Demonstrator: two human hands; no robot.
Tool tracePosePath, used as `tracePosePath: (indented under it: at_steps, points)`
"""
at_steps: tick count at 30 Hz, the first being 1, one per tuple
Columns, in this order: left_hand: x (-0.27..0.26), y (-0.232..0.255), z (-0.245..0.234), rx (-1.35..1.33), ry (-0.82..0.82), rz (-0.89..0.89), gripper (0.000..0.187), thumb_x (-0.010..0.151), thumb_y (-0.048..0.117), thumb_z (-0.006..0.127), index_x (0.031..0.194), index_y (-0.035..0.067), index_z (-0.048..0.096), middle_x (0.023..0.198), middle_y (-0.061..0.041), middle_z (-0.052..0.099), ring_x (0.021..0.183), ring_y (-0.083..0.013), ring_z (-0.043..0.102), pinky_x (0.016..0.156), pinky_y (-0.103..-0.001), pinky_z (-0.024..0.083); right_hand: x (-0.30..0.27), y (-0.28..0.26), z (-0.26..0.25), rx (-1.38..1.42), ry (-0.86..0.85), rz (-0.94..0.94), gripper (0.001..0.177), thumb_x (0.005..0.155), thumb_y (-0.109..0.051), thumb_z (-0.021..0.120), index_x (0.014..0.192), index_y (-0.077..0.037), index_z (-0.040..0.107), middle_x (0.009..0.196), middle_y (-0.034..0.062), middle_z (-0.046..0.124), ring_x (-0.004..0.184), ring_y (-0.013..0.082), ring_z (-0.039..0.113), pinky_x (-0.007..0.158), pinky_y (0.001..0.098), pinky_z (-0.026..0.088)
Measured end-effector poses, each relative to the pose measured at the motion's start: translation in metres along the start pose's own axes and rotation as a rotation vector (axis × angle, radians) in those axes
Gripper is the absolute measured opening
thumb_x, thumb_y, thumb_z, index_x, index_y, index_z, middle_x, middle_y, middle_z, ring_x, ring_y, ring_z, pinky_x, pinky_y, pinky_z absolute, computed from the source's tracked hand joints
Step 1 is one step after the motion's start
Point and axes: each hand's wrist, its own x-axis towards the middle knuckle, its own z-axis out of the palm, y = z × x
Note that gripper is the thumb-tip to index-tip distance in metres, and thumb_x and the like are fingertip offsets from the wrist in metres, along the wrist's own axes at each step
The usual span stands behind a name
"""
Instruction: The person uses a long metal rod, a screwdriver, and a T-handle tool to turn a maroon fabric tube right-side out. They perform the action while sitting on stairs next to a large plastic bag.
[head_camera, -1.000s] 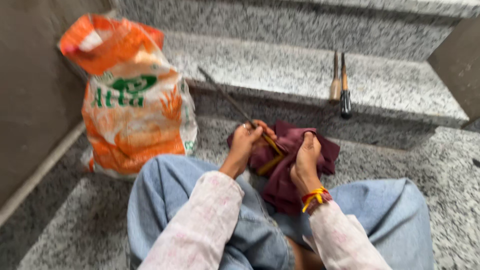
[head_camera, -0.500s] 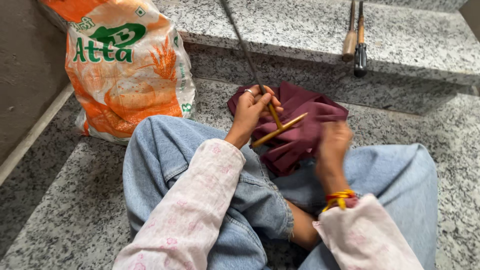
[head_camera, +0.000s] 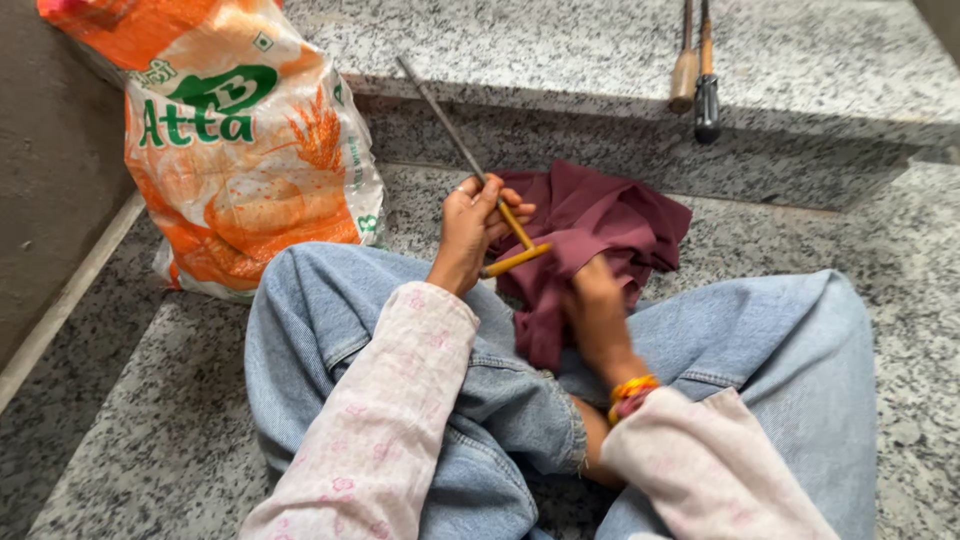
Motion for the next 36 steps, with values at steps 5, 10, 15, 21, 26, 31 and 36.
tracePosePath:
  at_steps: [5,10,15,21,26,31,36]
  points:
    - [-0.001,-0.004,-0.004,-0.087,0.009,0.016,0.017,0.105,0.021,0.054,0.107,0.005,0.052,0.091,-0.011,0.067,0.091,-0.0309,0.077,0.080,-0.044,0.067,-0.016,-0.023,0.032,0.017,-0.089,-0.078,0.043,0.086,-0.002,0.071,0.128,-0.001,0.059,0.127,0.0237,0.061,0.118,0.0450,0.060,0.097,0.0477,0.052]
    - [0.001,-0.010,-0.001,-0.081,-0.027,-0.052,0.018,0.107,0.023,0.055,0.105,0.005,0.053,0.092,-0.009,0.066,0.094,-0.0312,0.075,0.084,-0.046,0.065,-0.010,-0.001,0.024,-0.026,-0.004,0.040,0.047,0.086,-0.002,0.072,0.131,0.002,0.057,0.133,0.0319,0.054,0.119,0.0509,0.056,0.096,0.0491,0.050]
    - [-0.009,-0.001,0.012,-0.081,-0.106,-0.111,0.017,0.107,0.022,0.054,0.108,0.006,0.053,0.094,-0.009,0.067,0.100,-0.0304,0.075,0.090,-0.045,0.064,-0.012,0.026,0.015,-0.026,0.165,0.280,0.049,0.092,0.001,0.059,0.139,0.003,0.048,0.130,0.0247,0.059,0.120,0.0453,0.060,0.107,0.0465,0.050]
    - [-0.010,-0.006,0.017,-0.136,-0.142,-0.092,0.013,0.108,0.018,0.052,0.112,0.006,0.052,0.097,-0.013,0.069,0.106,-0.0333,0.073,0.095,-0.047,0.062,-0.014,-0.017,0.027,0.053,-0.094,0.200,0.040,0.092,-0.007,0.069,0.130,-0.001,0.057,0.127,0.0279,0.062,0.119,0.0464,0.059,0.099,0.0471,0.050]
    - [-0.011,-0.008,0.011,-0.119,-0.149,-0.133,0.013,0.108,0.018,0.051,0.114,0.006,0.050,0.104,-0.017,0.071,0.112,-0.0327,0.071,0.098,-0.045,0.058,-0.003,0.008,0.030,-0.115,0.162,0.134,0.058,0.082,-0.001,0.065,0.136,0.012,0.048,0.134,0.0374,0.051,0.122,0.0540,0.052,0.101,0.0506,0.045]
    - [-0.013,-0.008,0.017,-0.038,-0.223,-0.156,0.012,0.108,0.015,0.051,0.113,0.005,0.054,0.117,-0.023,0.072,0.115,-0.0338,0.071,0.104,-0.046,0.058,0.004,0.024,0.006,-0.005,0.174,0.121,0.049,0.081,0.007,0.054,0.130,0.004,0.057,0.129,0.0265,0.061,0.121,0.0497,0.059,0.103,0.0475,0.050]
    - [-0.019,-0.003,0.025,0.101,-0.248,-0.159,0.015,0.108,0.014,0.048,0.114,0.004,0.057,0.125,-0.019,0.070,0.119,-0.0272,0.070,0.105,-0.041,0.057,0.008,0.001,0.013,-0.077,-0.044,0.293,0.029,0.075,-0.005,0.070,0.102,-0.001,0.059,0.102,0.0201,0.066,0.099,0.0431,0.064,0.079,0.0495,0.051]
